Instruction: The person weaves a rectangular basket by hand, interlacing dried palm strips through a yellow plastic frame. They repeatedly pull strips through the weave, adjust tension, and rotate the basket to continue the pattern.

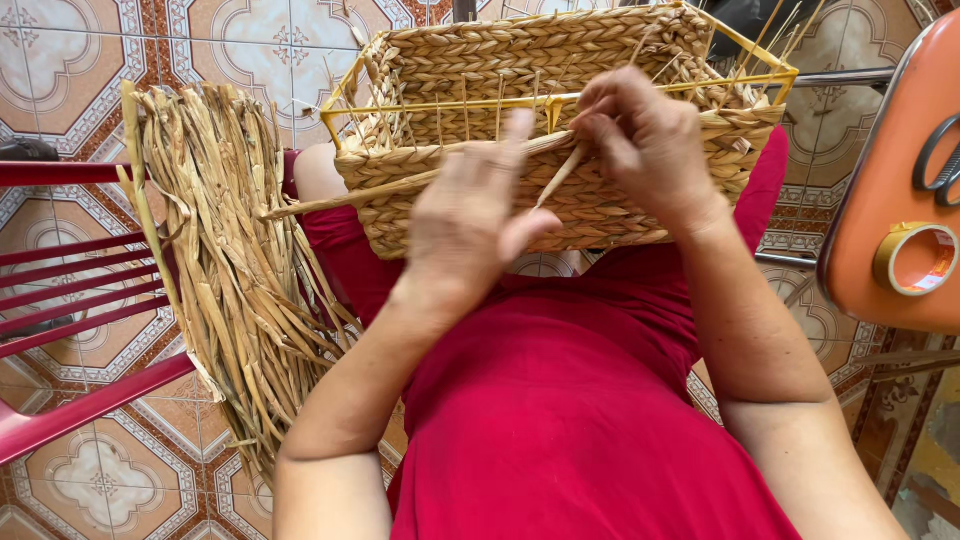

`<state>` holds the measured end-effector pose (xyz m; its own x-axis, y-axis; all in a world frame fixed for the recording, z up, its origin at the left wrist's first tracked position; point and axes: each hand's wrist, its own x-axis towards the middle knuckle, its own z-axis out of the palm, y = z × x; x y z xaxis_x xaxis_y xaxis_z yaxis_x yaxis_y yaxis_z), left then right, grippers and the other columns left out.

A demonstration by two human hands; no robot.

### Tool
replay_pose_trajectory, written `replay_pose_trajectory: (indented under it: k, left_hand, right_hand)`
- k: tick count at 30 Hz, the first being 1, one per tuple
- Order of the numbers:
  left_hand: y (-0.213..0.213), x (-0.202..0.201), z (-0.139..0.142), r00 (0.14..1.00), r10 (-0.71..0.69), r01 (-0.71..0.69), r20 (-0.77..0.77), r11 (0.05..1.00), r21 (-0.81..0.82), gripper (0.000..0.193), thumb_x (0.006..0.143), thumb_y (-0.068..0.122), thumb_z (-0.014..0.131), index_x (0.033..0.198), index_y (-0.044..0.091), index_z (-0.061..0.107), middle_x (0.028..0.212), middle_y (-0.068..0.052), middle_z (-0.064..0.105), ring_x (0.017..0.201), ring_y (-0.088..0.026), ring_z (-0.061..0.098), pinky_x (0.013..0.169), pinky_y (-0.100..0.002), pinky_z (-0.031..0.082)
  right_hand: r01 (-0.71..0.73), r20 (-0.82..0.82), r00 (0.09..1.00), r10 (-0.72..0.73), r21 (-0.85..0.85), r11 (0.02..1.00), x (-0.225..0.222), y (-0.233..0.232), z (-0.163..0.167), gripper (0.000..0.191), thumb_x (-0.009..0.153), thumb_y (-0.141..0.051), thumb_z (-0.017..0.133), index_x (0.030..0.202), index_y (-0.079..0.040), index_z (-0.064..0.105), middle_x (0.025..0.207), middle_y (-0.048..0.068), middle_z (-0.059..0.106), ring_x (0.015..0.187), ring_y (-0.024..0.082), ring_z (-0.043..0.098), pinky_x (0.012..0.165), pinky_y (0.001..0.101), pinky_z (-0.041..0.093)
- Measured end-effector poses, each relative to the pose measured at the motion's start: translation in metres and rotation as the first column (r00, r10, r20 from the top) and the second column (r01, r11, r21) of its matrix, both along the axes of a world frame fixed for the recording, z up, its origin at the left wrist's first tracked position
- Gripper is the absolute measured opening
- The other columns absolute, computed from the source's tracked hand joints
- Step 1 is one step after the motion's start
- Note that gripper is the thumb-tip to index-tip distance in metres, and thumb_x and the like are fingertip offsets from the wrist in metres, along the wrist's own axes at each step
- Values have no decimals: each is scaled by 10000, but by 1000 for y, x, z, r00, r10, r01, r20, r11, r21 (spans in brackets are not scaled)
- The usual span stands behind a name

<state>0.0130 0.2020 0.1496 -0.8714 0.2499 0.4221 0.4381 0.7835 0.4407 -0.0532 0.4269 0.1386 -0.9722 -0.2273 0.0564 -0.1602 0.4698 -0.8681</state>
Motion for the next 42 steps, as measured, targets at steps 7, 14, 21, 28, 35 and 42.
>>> replay_pose_trajectory:
  k: [7,14,21,28,35,42]
  left_hand:
    - [3,-29,-7,962,-100,160,253,960,-229,299,1004,87,717,1300,97,675,987,-83,663,878,-206,648,731,-359,569]
    - [-22,-23,30,981,152,-142,-122,985,94,262,995,264,851,1102,123,657,1004,-38,583,951,-229,582,813,-402,513]
    - [12,-20,-7,997,25,-22,79,999,-29,201,935,191,807,1048,116,659,981,-49,587,903,-229,613,746,-376,540]
    - [19,-17,-30,985,-44,3,168,971,240,225,1023,211,695,1221,107,672,996,-66,717,808,-230,734,686,-350,609]
    - [32,-24,-42,970,190,-186,154,982,-38,353,1021,168,658,1366,103,691,875,-52,752,679,-219,741,593,-362,591]
    - [32,-38,-51,956,140,-166,256,983,83,251,980,265,691,1209,170,734,789,-99,757,643,-265,737,574,-403,590]
  right_hand:
    - [-72,-347,931,115,133,988,17,5,25,126,1080,-10,753,1190,-69,744,981,91,762,771,126,731,673,254,590]
    - [-42,-425,897,117,182,982,9,-19,-10,165,991,-21,795,1142,-32,729,1008,106,746,896,191,744,760,313,616]
    - [77,-431,901,-42,64,995,14,-27,-33,172,1062,26,728,1185,1,610,1040,97,718,868,171,749,731,284,615]
    - [123,-553,832,-36,120,985,31,-33,-27,301,1039,141,651,1304,-1,642,1210,172,687,1067,308,729,894,375,611]
    - [80,-535,841,75,262,962,40,-28,-24,443,980,159,628,1405,35,612,1380,199,612,1260,356,653,1078,421,561]
    - [103,-487,867,104,378,920,43,-33,-27,492,902,124,639,1388,50,619,1364,183,606,1223,360,618,1062,435,532]
